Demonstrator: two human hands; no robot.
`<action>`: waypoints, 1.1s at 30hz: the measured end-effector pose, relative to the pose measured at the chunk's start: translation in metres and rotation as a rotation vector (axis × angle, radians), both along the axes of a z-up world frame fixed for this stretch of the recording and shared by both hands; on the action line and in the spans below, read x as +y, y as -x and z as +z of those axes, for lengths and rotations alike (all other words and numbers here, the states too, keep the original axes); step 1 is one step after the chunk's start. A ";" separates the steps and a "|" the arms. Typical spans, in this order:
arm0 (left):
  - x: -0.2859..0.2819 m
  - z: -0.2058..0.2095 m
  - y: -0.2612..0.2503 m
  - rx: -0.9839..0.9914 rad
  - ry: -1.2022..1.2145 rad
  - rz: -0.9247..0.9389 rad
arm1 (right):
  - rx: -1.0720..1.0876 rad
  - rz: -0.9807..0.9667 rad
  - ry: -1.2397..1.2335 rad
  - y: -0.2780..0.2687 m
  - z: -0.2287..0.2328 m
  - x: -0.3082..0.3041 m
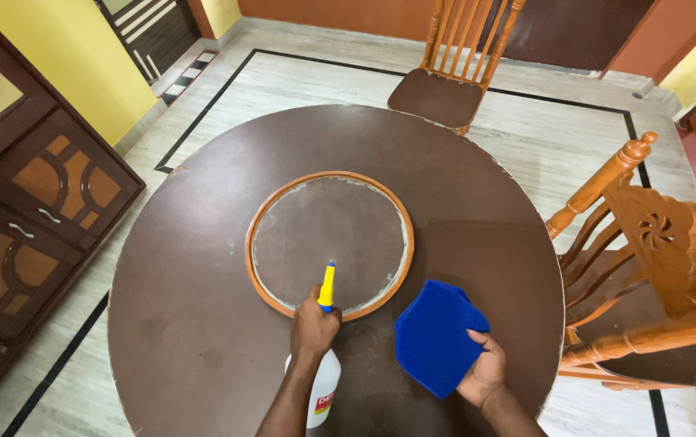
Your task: The person sprays a cleaning solution onto a round glass tabletop and wipes it with a blue cloth. They then move to a wooden cabinet and wipe its surface with the same cloth.
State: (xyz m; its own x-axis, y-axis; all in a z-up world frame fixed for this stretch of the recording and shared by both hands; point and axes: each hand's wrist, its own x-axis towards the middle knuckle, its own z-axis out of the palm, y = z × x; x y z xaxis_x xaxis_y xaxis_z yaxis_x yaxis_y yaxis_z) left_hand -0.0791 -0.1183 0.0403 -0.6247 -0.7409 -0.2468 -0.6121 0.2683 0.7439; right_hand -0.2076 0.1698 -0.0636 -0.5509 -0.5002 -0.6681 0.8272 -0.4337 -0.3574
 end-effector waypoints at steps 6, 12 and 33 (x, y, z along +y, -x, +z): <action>0.016 -0.004 0.005 0.044 0.044 -0.082 | 0.034 -0.018 0.011 0.002 0.001 0.011; 0.026 -0.007 -0.001 0.038 -0.019 -0.069 | 0.047 -0.043 0.010 0.002 0.004 0.013; 0.027 -0.018 -0.053 0.013 -0.064 0.037 | 0.052 -0.021 0.017 -0.007 -0.002 0.008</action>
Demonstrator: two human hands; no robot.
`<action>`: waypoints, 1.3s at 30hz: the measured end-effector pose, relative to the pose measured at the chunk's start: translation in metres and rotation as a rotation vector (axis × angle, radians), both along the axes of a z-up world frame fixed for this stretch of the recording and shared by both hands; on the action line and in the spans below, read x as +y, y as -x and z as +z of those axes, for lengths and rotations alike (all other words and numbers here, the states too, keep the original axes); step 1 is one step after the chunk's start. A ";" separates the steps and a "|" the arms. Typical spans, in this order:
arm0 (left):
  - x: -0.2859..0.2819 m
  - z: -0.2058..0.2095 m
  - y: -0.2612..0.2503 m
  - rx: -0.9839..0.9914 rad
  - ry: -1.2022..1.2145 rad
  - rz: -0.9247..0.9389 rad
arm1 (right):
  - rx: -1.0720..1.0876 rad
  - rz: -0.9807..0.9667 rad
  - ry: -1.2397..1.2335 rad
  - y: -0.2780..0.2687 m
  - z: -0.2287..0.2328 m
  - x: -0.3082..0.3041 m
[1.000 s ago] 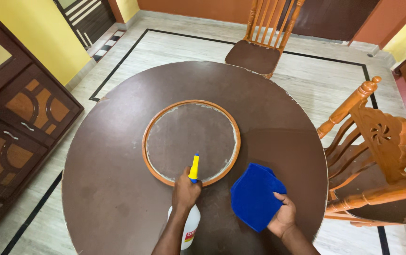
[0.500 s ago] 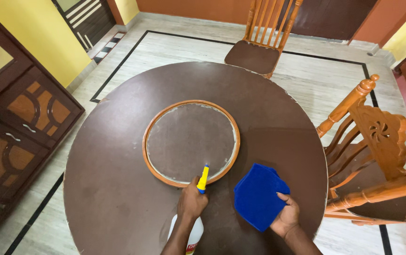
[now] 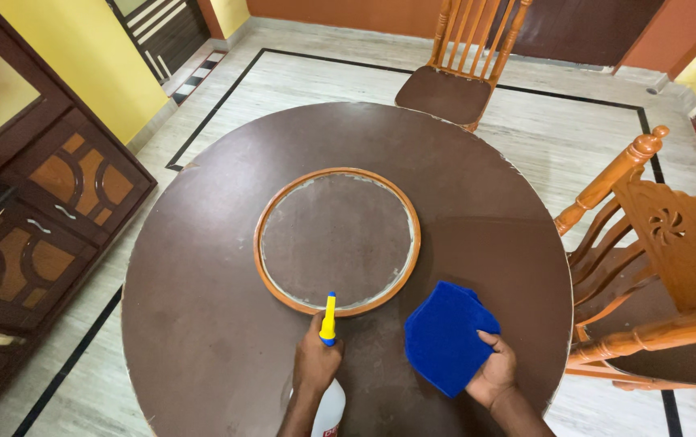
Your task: The person sprays a cleaning solution onto a round glass tabletop and wipes it with a blue cloth. They then move to a wooden cabinet and wipe its surface with the same cloth.
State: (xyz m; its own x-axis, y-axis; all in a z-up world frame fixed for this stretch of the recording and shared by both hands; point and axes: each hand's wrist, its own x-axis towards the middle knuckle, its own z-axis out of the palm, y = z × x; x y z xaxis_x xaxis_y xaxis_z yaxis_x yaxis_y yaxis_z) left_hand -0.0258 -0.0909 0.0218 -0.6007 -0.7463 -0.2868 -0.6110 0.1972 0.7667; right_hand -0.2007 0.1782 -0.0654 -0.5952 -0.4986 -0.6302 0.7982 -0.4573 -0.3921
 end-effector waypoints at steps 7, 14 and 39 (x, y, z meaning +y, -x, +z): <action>-0.014 -0.008 -0.012 0.029 0.007 0.050 | -0.012 0.010 0.016 -0.005 0.008 -0.010; -0.037 -0.007 -0.019 0.235 0.078 0.207 | -0.004 0.003 0.000 -0.009 0.010 -0.013; -0.071 -0.001 -0.067 0.570 0.253 0.394 | 0.008 -0.070 -0.010 -0.014 -0.008 -0.055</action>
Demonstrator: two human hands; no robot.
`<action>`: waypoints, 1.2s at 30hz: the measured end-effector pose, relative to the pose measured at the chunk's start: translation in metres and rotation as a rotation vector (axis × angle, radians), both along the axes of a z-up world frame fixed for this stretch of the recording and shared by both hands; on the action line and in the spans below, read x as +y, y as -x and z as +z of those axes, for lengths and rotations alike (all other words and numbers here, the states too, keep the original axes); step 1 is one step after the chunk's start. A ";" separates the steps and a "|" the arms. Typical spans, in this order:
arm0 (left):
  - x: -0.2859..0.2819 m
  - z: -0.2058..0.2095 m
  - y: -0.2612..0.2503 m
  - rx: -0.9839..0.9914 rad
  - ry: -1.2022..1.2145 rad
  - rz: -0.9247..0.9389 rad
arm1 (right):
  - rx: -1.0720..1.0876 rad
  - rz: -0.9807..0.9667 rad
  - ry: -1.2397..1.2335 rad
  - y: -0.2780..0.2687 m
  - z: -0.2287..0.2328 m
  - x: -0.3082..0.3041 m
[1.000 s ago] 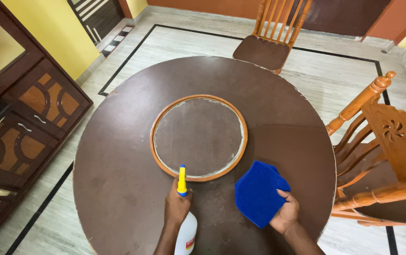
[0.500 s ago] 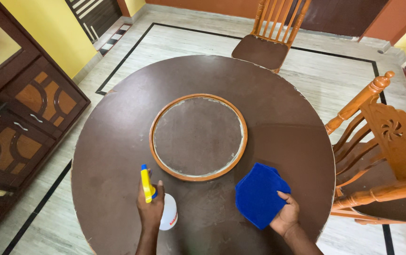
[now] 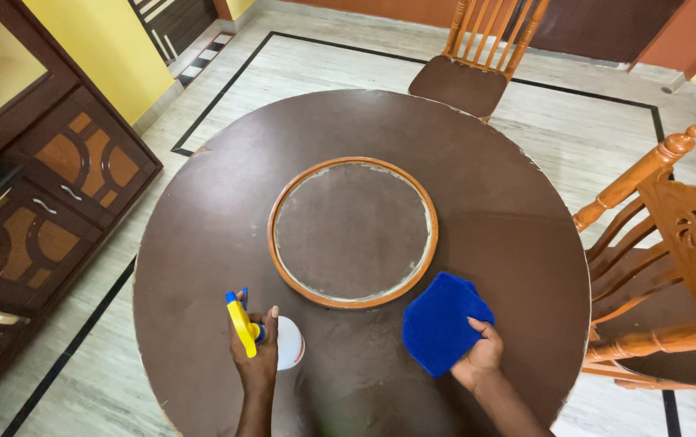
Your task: The person sprays a cleaning solution onto a round glass tabletop and wipes it with a blue cloth. They then move to a wooden cabinet and wipe its surface with the same cloth.
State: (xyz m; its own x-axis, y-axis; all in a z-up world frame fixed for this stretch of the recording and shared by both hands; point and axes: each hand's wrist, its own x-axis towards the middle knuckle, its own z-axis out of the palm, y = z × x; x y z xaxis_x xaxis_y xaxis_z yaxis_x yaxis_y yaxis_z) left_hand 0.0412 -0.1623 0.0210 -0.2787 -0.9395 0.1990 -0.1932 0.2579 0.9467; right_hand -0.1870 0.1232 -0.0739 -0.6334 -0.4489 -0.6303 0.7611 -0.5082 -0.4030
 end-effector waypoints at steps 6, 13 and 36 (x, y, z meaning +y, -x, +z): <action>-0.017 -0.002 0.004 0.010 -0.013 -0.024 | 0.017 0.010 -0.022 0.000 -0.006 -0.019; -0.030 -0.010 0.003 0.034 0.037 -0.090 | 0.158 -0.066 -0.082 0.011 -0.003 -0.062; -0.055 -0.015 0.005 0.020 0.061 -0.162 | 0.467 -0.249 -0.379 0.045 -0.042 -0.116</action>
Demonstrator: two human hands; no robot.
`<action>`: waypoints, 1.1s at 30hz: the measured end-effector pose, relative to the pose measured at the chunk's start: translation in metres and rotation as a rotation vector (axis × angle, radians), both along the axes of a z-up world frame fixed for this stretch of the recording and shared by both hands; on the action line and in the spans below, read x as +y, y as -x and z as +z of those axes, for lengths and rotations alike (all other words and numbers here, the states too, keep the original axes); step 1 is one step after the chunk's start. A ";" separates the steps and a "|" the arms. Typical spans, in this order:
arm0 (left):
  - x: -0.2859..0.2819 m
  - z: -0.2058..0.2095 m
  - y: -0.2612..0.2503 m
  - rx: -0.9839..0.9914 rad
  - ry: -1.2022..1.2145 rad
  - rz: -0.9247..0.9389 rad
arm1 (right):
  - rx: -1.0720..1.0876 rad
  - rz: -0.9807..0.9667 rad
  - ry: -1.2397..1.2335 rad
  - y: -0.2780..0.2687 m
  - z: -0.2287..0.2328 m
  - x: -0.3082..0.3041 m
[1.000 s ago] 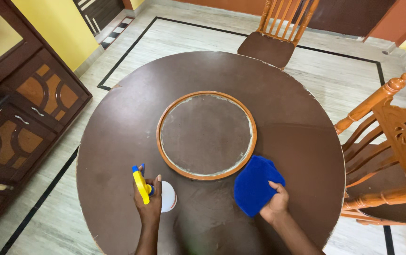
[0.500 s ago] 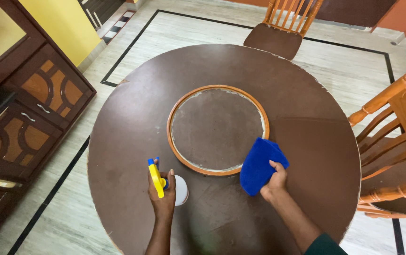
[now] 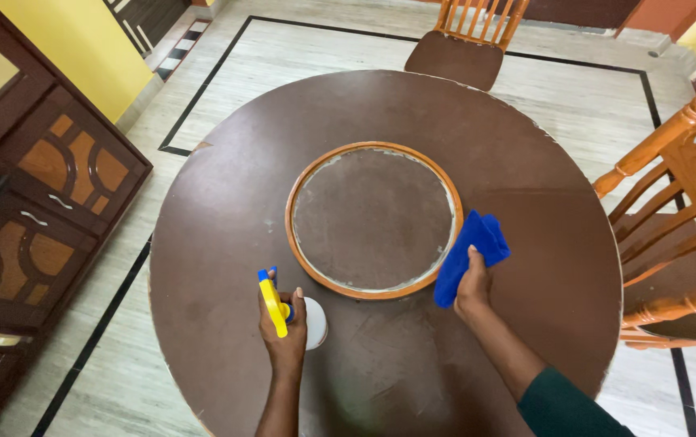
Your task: The person sprays a cleaning solution onto a round glass tabletop and wipes it with a blue cloth. They then move to a wooden cabinet and wipe its surface with the same cloth.
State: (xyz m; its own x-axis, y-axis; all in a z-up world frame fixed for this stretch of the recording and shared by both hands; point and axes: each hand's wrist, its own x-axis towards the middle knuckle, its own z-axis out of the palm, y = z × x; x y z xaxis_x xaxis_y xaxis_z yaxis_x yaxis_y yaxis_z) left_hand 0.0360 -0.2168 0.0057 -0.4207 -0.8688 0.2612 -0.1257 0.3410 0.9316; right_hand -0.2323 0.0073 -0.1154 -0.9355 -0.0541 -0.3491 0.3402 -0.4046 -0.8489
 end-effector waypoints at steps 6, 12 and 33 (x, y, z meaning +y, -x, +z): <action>-0.006 -0.008 0.000 -0.018 -0.051 -0.020 | 0.347 0.247 -0.748 0.010 -0.053 -0.039; -0.006 -0.014 0.002 0.131 0.174 -0.044 | 0.485 0.764 -1.387 -0.025 -0.066 -0.063; -0.008 -0.003 0.003 -0.028 -0.044 0.001 | 1.160 1.306 -1.221 -0.086 0.032 -0.068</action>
